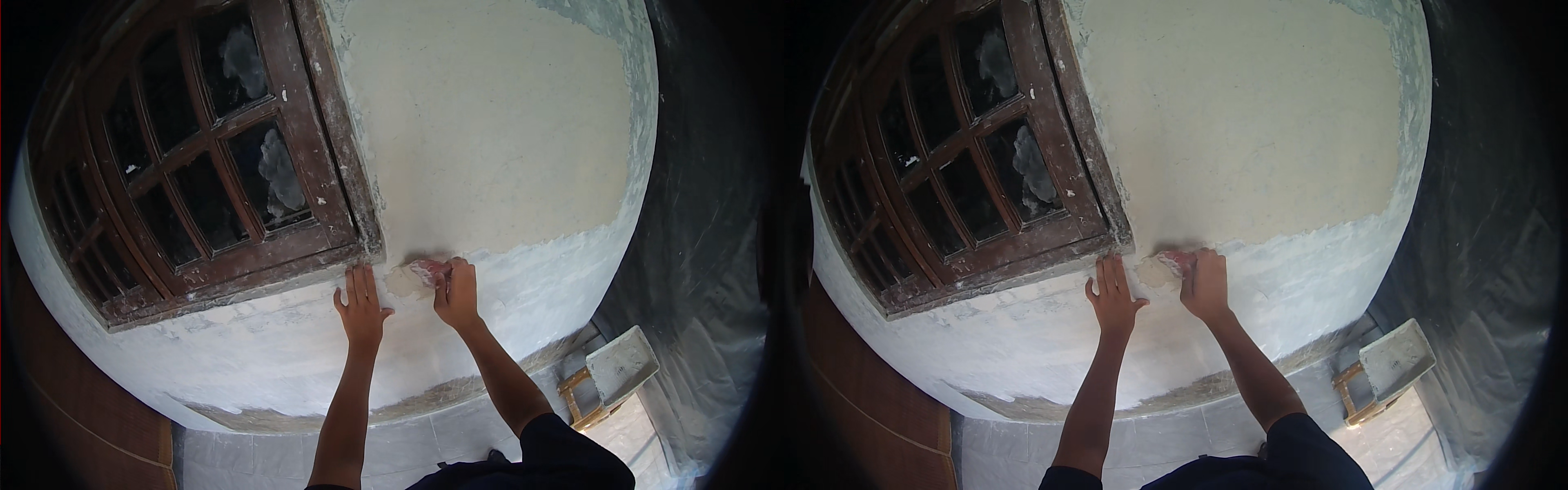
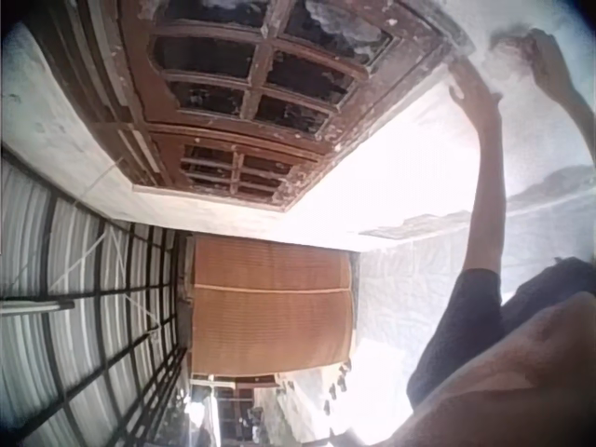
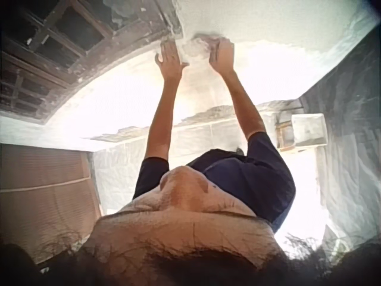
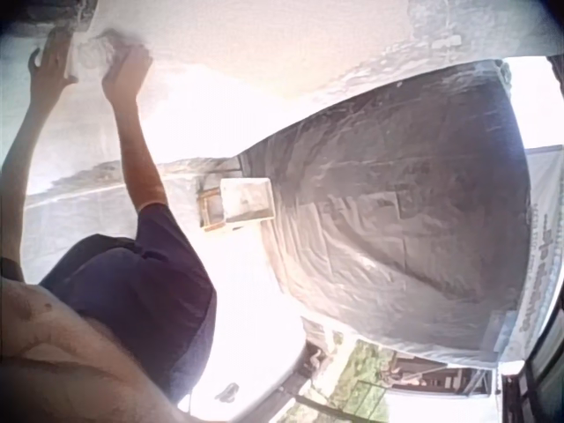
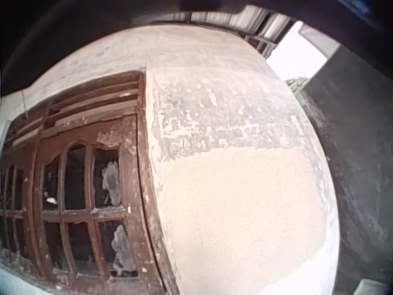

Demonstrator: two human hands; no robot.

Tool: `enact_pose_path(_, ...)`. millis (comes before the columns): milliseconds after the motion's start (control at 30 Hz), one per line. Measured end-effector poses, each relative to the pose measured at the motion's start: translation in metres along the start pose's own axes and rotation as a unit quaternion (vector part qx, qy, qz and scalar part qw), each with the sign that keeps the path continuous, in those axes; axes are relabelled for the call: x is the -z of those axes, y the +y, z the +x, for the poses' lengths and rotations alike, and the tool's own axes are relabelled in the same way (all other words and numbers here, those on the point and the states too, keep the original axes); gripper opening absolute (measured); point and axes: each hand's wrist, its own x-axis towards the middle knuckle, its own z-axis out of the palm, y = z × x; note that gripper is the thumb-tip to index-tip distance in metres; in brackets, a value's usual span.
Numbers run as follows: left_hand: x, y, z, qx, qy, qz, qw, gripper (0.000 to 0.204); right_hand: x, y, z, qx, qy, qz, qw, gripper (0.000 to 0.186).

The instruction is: The person applies plaster to a wall surface near a window frame with a putty knife, smoothing the plaster onto the wall.

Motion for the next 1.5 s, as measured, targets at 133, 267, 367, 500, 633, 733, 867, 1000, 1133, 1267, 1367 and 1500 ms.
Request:
enact_pose_path(133,0.001,0.002,0.001,0.012,0.0,0.003,1.0,0.119,-0.003,0.003,0.01,-0.009,-0.036,-0.053,0.998,0.025)
enact_pose_path(267,0.002,0.002,0.002,0.016,0.0,0.002,1.0,0.116,0.002,0.01,-0.002,-0.127,0.053,-0.008,0.99,0.025)
enact_pose_path(367,0.002,0.002,0.002,0.016,0.003,-0.003,1.0,0.115,-0.009,-0.002,-0.006,0.011,-0.059,-0.014,0.998,0.026)
enact_pose_path(500,0.002,0.003,0.002,0.022,0.01,0.003,1.0,0.115,-0.005,0.006,-0.001,-0.058,-0.01,-0.044,0.997,0.023)
enact_pose_path(633,-0.002,-0.001,0.001,0.005,0.008,-0.003,1.0,0.122,-0.01,-0.002,-0.01,-0.038,-0.049,0.016,0.998,0.021)
enact_pose_path(733,0.0,0.002,0.001,0.005,0.01,0.005,1.0,0.121,-0.015,0.005,-0.007,-0.033,-0.045,-0.03,0.998,0.022)
enact_pose_path(867,0.001,0.004,0.001,0.003,0.012,-0.002,1.0,0.121,-0.007,0.01,-0.013,-0.042,-0.014,0.015,0.999,0.023)
enact_pose_path(1000,0.0,0.002,0.001,0.013,0.005,-0.003,1.0,0.12,0.012,0.002,0.017,0.049,-0.081,0.003,0.996,0.028)
enact_pose_path(1133,0.001,0.0,0.0,0.012,0.006,-0.005,1.0,0.12,0.053,-0.011,0.069,0.096,-0.205,0.015,0.974,0.026)
enact_pose_path(1267,0.005,-0.001,0.003,0.011,0.003,0.006,1.0,0.12,0.053,-0.021,0.088,0.166,-0.337,-0.027,0.926,0.025)
enact_pose_path(1367,0.0,0.002,0.004,0.008,-0.01,0.014,1.0,0.121,0.033,-0.015,0.083,0.223,-0.451,-0.107,0.858,0.023)
enact_pose_path(1500,0.001,0.004,0.003,0.02,-0.014,0.02,1.0,0.122,0.004,-0.012,0.078,0.314,-0.441,-0.091,0.836,0.022)
